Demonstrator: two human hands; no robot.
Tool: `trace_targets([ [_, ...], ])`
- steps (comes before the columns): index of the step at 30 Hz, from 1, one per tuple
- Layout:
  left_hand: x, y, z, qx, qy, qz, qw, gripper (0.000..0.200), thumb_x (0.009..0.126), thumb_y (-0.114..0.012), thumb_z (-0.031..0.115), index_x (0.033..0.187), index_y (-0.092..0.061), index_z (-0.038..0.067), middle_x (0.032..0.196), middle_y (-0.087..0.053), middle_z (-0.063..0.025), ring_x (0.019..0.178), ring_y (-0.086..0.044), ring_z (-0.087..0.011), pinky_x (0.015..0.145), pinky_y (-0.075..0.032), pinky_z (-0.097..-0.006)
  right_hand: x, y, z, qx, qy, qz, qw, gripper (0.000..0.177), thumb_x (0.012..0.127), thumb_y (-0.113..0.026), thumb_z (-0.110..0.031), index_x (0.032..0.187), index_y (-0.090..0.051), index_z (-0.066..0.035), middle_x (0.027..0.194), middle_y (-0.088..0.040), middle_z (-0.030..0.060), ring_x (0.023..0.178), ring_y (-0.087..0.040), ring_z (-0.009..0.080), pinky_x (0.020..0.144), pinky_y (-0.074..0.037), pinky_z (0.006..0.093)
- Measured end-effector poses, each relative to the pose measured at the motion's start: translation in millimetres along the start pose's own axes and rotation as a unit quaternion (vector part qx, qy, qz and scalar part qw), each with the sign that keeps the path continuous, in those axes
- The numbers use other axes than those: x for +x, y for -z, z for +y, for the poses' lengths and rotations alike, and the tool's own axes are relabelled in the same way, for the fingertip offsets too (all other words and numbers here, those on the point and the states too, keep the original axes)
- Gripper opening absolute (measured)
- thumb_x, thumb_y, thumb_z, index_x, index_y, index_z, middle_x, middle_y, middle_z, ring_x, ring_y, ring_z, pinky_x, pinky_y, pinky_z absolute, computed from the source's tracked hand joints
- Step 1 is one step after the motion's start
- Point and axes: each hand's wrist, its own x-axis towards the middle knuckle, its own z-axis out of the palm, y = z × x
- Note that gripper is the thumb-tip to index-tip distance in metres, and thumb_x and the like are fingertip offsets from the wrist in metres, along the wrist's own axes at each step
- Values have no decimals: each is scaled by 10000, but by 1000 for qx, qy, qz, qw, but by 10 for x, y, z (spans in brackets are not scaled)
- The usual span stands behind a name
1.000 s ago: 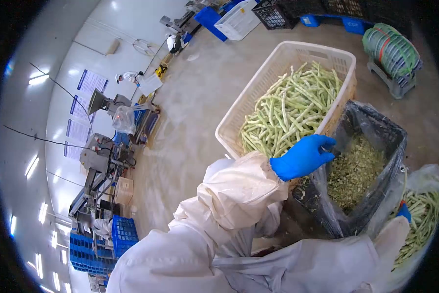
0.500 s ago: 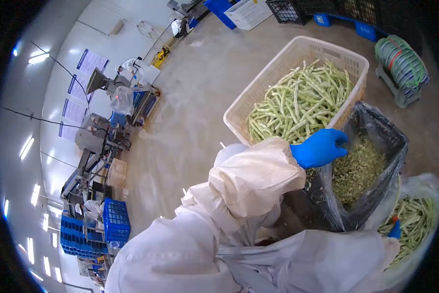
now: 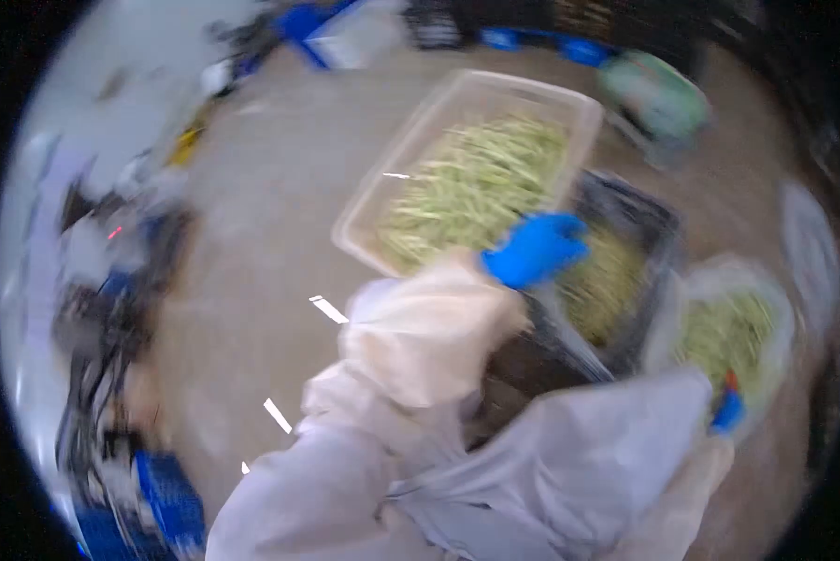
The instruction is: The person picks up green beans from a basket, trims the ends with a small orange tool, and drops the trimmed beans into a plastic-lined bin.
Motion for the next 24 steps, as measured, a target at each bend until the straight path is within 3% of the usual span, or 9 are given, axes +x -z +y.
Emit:
trace_targets([
  [1,-25,94,157,69,-3,-13,998,451,771,-653,287,1132,-587,26,992,-653,-146,874,-633,-243,800,-489,-368,-86,33,-391,-163,-58,33,984,496,778,-645,-462,786,-665,34,622,-519,35,571,-428,159,527,-386,351],
  [3,38,49,-2,-97,-33,-41,994,414,805,-655,200,1127,-573,-47,985,-654,-129,866,-606,-162,796,-482,-311,-304,108,-774,-221,9,95,971,498,798,-614,-494,678,-646,-12,538,-468,4,537,-409,117,468,-339,358],
  [4,12,113,57,-89,-35,-48,994,415,810,-658,216,1134,-580,-30,1002,-654,-123,884,-606,-168,812,-477,-313,-634,30,-1461,-291,-48,145,945,555,759,-631,-542,693,-665,8,569,-526,25,580,-451,140,508,-372,404],
  [6,-3,131,58,-86,-40,-44,995,414,823,-654,239,1149,-583,-6,993,-655,-104,903,-597,-154,820,-466,-297,-638,100,-1522,31,100,141,984,416,745,-732,-300,1014,-637,2,923,-633,64,822,-555,171,752,-445,305],
  [7,-47,142,165,-103,-32,-53,993,409,827,-650,239,1152,-583,0,1000,-651,-94,898,-595,-148,803,-467,-291,-782,110,-1806,128,146,113,974,386,734,-752,-192,1059,-624,-27,913,-629,29,801,-557,156,721,-447,290],
  [9,-95,132,318,-125,-19,-64,990,403,836,-639,243,1161,-580,12,1015,-644,-81,894,-592,-138,774,-468,-283,-708,277,-2069,134,98,88,982,383,739,-746,-171,1063,-613,-15,892,-631,30,771,-559,124,700,-445,274],
  [19,-182,110,649,-290,-10,-146,946,425,912,-532,304,1233,-520,27,1131,-589,-110,1002,-583,-190,847,-445,-313,-1633,42,-4236,193,224,-24,955,300,771,-720,-210,967,-650,6,837,-639,38,744,-581,116,645,-447,254],
  [22,-211,75,774,-361,-22,-143,921,449,916,-527,296,1277,-479,33,1194,-556,-107,1061,-554,-196,884,-429,-319,-1918,-396,-4594,260,239,-113,929,304,770,-718,-198,984,-648,7,853,-640,46,754,-584,117,654,-454,254],
  [24,-203,38,815,-329,-91,-48,939,473,912,-533,291,1313,-445,57,1264,-504,-88,1147,-485,-183,913,-405,-310,-2123,-677,-4684,262,191,-198,925,316,768,-712,-177,1012,-636,8,886,-638,51,782,-597,128,679,-467,257],
])
